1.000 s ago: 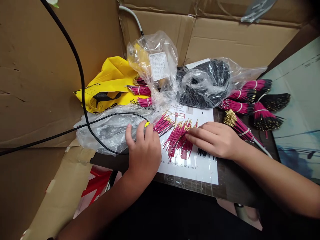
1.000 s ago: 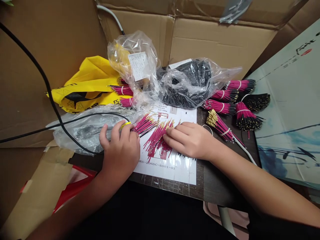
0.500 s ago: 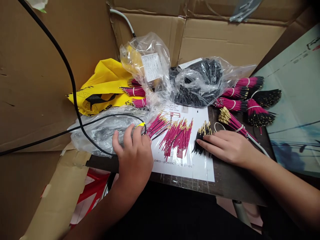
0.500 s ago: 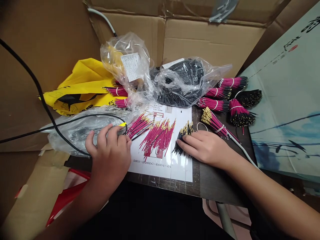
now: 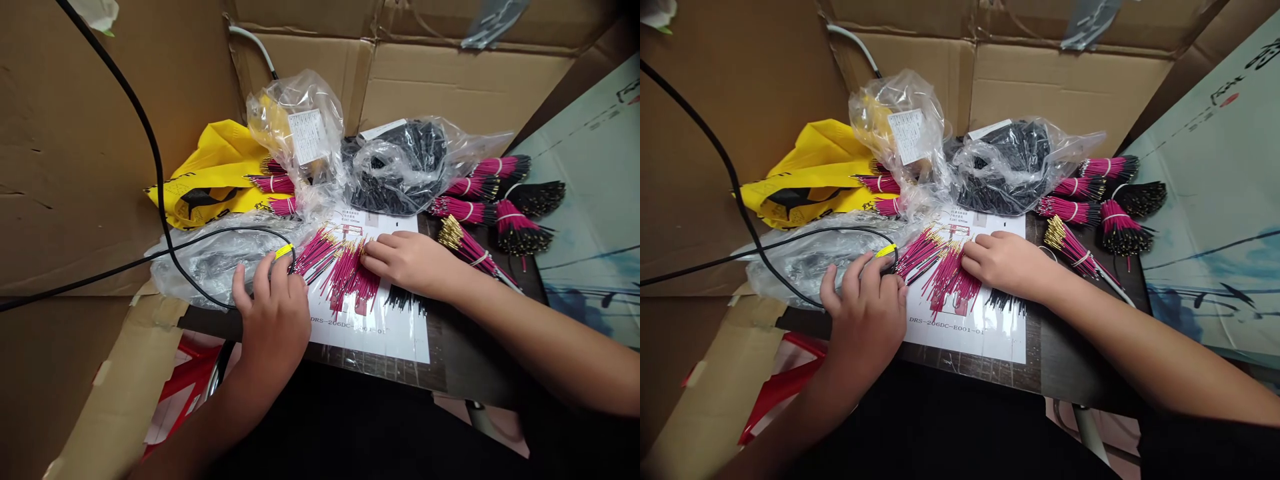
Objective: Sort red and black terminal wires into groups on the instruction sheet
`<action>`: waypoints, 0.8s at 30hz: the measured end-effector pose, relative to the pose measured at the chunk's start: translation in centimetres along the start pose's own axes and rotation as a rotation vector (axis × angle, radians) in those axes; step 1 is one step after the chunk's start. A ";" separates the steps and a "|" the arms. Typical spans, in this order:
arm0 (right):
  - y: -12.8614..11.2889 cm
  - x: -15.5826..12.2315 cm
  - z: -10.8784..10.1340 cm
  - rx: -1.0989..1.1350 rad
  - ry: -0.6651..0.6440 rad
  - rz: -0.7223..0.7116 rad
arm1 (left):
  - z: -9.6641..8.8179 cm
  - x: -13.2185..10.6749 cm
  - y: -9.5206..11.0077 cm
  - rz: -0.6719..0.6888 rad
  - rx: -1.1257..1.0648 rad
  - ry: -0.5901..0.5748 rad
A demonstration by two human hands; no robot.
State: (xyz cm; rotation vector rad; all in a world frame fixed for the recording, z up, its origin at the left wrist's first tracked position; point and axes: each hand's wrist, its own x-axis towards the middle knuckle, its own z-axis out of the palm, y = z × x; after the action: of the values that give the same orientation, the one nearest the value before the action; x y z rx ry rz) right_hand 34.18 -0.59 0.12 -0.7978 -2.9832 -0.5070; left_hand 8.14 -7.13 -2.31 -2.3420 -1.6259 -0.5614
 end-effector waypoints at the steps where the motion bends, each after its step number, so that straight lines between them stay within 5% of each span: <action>1: 0.0 0.0 0.0 -0.001 0.007 -0.009 | 0.0 0.0 0.0 -0.004 -0.009 -0.002; 9: 0.7 -2.5 -1.0 -0.031 0.141 0.068 | -0.3 -0.3 -0.9 -0.079 -0.134 -0.052; 19: -0.2 -8.0 -0.4 0.023 0.066 0.211 | -0.5 -0.5 -1.3 -0.112 -0.153 -0.041; 24: -1.3 -8.6 -0.3 0.012 0.202 0.339 | -1.1 -0.4 -1.4 -0.141 -0.205 -0.044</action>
State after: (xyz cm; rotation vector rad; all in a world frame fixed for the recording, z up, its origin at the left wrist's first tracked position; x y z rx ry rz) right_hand 41.03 -5.96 -0.76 -1.1449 -2.5923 -0.5158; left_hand 6.48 -7.44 -1.51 -2.4086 -1.8441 -0.7439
